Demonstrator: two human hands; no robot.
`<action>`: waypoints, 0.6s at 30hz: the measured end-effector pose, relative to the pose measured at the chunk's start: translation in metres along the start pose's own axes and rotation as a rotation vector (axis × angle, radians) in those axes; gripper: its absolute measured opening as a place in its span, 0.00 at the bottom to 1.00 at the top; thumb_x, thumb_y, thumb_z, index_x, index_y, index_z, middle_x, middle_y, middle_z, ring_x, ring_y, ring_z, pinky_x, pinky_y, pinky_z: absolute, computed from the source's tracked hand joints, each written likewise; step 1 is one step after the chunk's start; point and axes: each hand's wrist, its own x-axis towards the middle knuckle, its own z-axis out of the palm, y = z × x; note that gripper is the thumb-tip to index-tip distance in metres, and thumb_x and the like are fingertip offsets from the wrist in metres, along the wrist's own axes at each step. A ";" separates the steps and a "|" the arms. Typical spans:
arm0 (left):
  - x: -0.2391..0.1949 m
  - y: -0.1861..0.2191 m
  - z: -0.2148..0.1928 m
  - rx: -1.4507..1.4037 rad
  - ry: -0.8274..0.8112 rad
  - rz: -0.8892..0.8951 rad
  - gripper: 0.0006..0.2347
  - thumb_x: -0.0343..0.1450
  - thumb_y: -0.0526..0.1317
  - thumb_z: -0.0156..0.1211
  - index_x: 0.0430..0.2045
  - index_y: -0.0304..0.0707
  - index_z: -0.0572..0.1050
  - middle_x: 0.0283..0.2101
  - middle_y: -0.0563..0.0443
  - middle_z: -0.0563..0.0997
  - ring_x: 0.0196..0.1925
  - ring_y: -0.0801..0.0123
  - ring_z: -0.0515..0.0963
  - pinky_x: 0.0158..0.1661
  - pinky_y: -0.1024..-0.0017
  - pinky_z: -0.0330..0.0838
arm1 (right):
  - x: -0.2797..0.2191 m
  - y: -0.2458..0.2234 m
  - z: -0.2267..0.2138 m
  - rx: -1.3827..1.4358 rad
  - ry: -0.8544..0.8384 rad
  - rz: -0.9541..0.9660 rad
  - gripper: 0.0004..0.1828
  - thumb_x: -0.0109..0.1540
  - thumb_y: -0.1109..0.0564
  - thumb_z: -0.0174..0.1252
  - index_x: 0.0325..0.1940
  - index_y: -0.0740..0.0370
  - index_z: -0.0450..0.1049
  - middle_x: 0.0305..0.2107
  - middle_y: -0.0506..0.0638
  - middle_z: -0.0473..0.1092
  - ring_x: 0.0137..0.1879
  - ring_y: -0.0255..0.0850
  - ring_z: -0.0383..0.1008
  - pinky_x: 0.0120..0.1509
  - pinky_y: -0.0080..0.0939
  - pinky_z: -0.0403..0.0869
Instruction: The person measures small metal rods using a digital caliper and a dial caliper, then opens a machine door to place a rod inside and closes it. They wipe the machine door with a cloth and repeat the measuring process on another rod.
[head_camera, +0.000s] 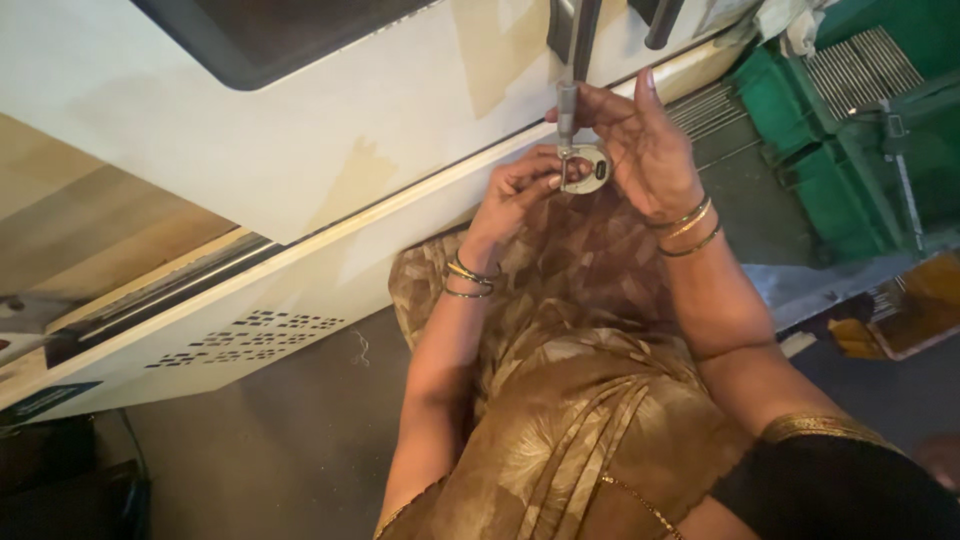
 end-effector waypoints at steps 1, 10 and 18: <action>0.000 0.001 0.000 -0.009 0.010 -0.023 0.08 0.76 0.27 0.55 0.46 0.25 0.80 0.54 0.43 0.78 0.59 0.60 0.78 0.63 0.62 0.72 | 0.000 0.000 0.000 -0.010 -0.004 0.000 0.41 0.76 0.33 0.29 0.70 0.70 0.68 0.59 0.60 0.72 0.67 0.48 0.68 0.79 0.51 0.63; 0.006 0.008 -0.004 0.008 0.026 0.018 0.08 0.77 0.27 0.55 0.47 0.24 0.79 0.55 0.43 0.79 0.60 0.60 0.78 0.65 0.63 0.70 | 0.015 -0.010 0.004 0.005 -0.050 0.031 0.42 0.74 0.31 0.31 0.71 0.69 0.67 0.58 0.58 0.71 0.64 0.45 0.67 0.75 0.49 0.64; 0.007 0.013 -0.009 0.046 0.098 0.000 0.08 0.76 0.28 0.57 0.47 0.25 0.79 0.55 0.44 0.80 0.59 0.61 0.78 0.64 0.64 0.70 | 0.028 -0.016 0.010 -0.028 -0.078 0.060 0.45 0.72 0.28 0.33 0.73 0.70 0.64 0.58 0.54 0.71 0.66 0.42 0.67 0.71 0.46 0.66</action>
